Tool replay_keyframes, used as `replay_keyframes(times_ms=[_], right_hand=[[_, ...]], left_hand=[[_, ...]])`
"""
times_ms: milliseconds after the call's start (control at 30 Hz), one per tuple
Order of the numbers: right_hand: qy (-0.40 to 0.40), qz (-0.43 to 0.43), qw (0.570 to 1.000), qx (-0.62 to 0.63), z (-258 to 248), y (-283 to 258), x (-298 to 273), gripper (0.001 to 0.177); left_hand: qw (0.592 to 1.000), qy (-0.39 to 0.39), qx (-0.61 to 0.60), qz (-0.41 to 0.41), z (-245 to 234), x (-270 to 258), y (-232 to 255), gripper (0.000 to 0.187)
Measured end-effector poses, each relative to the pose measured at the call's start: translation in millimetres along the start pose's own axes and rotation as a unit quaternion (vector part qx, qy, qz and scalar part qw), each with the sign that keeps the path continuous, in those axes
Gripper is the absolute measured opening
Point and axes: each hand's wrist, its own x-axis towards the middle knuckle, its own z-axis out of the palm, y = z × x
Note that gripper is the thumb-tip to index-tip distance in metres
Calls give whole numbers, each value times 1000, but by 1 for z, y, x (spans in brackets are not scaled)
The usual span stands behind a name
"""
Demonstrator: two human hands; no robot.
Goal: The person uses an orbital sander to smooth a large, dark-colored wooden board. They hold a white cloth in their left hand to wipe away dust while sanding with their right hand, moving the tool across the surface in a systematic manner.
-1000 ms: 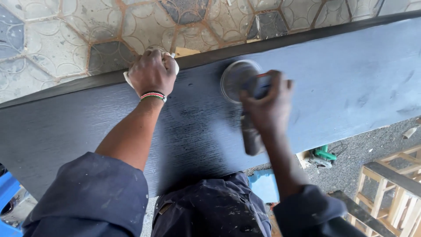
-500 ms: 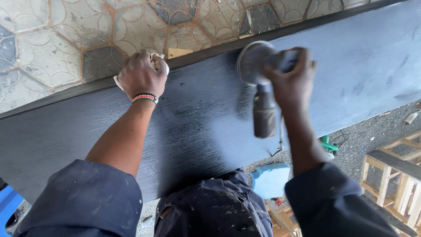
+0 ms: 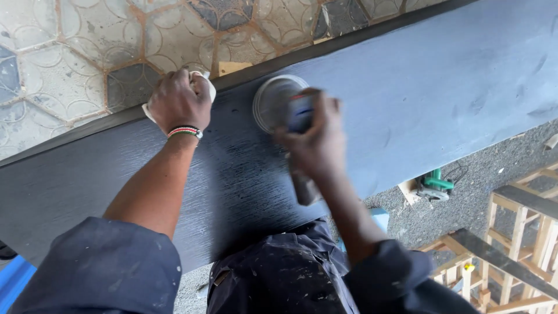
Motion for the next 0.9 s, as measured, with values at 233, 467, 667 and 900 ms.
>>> replay_keyframes(times_ms=[233, 467, 667, 900], right_hand=[[-29, 83, 995, 39, 0, -17, -13, 70], [78, 187, 967, 157, -64, 38, 24, 47], [111, 188, 970, 110, -79, 37, 23, 47], [51, 61, 996, -39, -17, 44, -17, 66]], left_hand=[[1000, -15, 6, 1, 3, 0, -4, 39], [1000, -7, 12, -25, -3, 4, 4, 28], [998, 60, 4, -26, -1, 2, 11, 21], [998, 58, 9, -22, 2, 2, 8, 25]])
